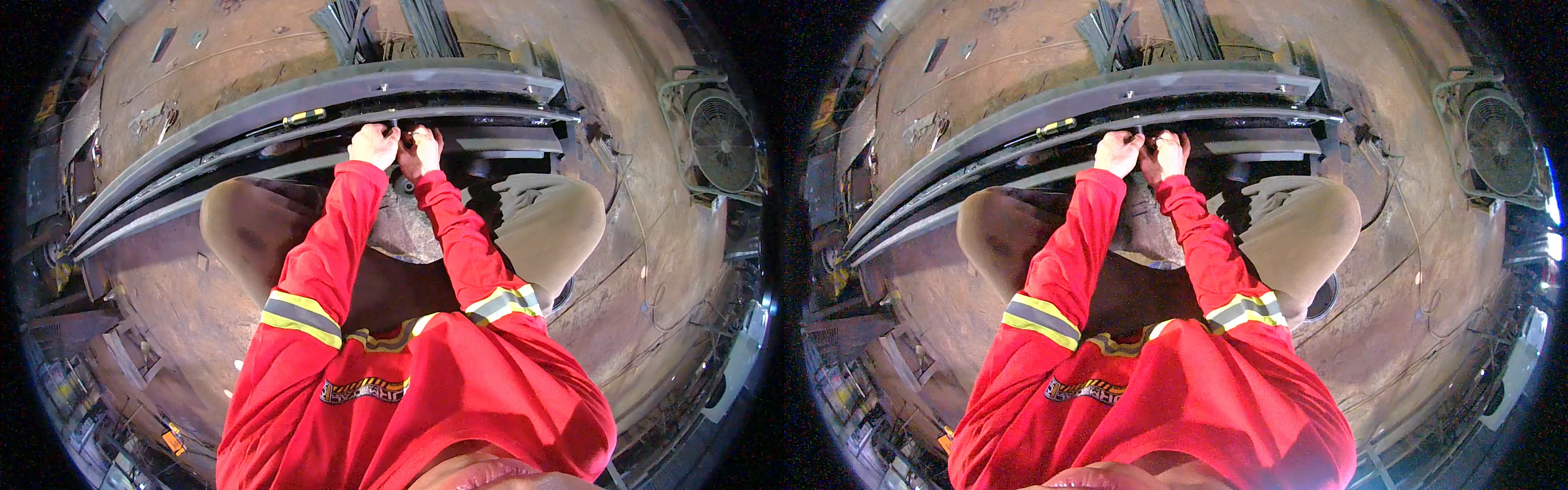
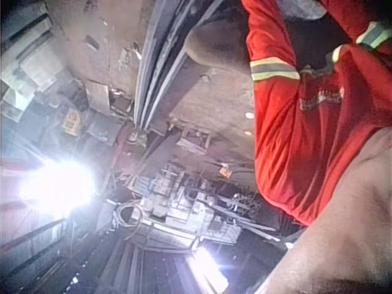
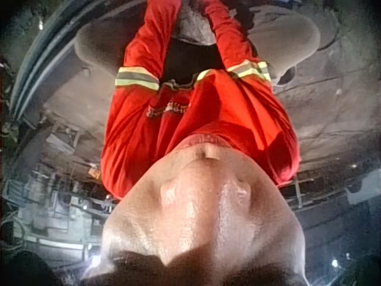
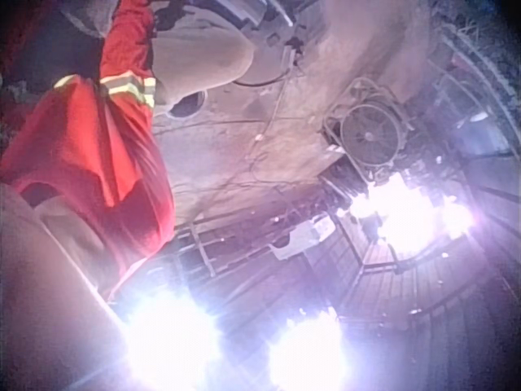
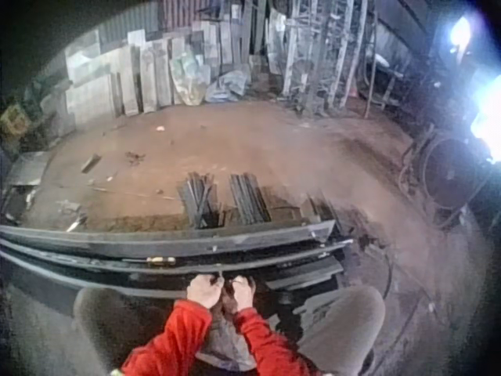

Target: The person sits on the floor and uses a screwdriver to fasten bolts onto a curved metal frame. They repeatedly tighten fasteners along the length of the frame, occasionally adjusting the position of the metal pieces to align the holes.

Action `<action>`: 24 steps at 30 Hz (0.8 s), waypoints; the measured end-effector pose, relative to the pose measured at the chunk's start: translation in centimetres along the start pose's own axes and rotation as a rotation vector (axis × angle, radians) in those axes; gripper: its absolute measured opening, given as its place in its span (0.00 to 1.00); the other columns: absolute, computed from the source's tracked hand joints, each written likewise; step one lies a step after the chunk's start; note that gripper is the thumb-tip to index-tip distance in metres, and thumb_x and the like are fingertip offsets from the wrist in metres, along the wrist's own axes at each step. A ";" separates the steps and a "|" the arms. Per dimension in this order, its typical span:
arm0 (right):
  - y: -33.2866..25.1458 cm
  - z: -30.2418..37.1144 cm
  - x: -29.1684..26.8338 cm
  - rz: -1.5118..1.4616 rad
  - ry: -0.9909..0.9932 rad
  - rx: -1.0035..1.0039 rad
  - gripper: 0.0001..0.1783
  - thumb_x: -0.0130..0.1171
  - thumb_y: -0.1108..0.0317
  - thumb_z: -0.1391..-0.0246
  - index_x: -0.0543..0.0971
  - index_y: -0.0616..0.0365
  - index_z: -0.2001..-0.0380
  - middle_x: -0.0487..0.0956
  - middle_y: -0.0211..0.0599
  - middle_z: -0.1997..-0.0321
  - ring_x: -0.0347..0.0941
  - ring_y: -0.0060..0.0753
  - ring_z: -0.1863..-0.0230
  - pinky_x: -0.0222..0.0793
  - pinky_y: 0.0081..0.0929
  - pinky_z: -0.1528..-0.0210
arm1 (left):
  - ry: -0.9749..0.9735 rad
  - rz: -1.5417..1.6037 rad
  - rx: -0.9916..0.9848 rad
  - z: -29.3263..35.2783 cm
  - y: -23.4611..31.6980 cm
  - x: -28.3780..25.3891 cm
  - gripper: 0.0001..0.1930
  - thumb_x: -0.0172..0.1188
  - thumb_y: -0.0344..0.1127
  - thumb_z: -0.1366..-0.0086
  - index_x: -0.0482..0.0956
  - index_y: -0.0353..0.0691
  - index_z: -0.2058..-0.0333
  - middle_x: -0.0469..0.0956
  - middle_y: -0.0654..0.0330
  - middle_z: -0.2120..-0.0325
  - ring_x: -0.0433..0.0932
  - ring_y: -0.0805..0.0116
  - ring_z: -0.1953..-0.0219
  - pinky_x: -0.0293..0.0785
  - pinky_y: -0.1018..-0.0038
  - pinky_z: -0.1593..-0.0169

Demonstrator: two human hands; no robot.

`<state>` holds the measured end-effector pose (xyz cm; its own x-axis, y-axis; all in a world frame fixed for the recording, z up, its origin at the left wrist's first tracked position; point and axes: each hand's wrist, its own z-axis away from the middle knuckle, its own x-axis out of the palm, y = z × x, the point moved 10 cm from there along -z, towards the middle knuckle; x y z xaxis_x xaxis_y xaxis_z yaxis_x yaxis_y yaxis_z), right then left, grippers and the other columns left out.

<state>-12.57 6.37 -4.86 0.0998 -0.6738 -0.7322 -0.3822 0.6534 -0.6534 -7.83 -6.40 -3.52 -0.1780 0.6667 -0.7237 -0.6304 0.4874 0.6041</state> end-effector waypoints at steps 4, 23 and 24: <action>-2.0 0.4 -1.7 0.112 0.121 -0.114 0.10 0.64 0.61 0.60 0.76 0.54 0.79 0.74 0.33 0.73 0.70 0.44 0.61 0.57 0.48 0.44 | 0.081 0.046 0.097 -0.3 -0.3 0.0 0.18 0.60 0.47 0.45 0.79 0.35 0.81 0.76 0.48 0.82 0.78 0.54 0.76 0.72 0.65 0.68; -1.4 0.4 -2.1 -0.050 0.072 0.063 0.12 0.63 0.61 0.63 0.79 0.57 0.77 0.77 0.36 0.69 0.70 0.42 0.53 0.44 0.52 0.34 | 0.070 0.176 0.017 -0.4 -1.2 -0.1 0.20 0.64 0.50 0.48 0.82 0.35 0.74 0.79 0.49 0.80 0.80 0.57 0.74 0.74 0.69 0.65; -1.3 0.4 -2.0 -0.064 0.083 0.063 0.12 0.63 0.61 0.62 0.79 0.57 0.77 0.77 0.36 0.70 0.71 0.41 0.53 0.43 0.52 0.33 | 0.038 0.115 0.030 -0.4 -1.0 0.0 0.20 0.62 0.50 0.47 0.82 0.35 0.73 0.79 0.49 0.79 0.80 0.57 0.73 0.74 0.69 0.65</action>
<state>-11.92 6.94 -2.62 0.0445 -0.7391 -0.6721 -0.3192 0.6270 -0.7106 -7.51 -7.11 -4.27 -0.2770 0.6976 -0.6608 -0.5812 0.4260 0.6933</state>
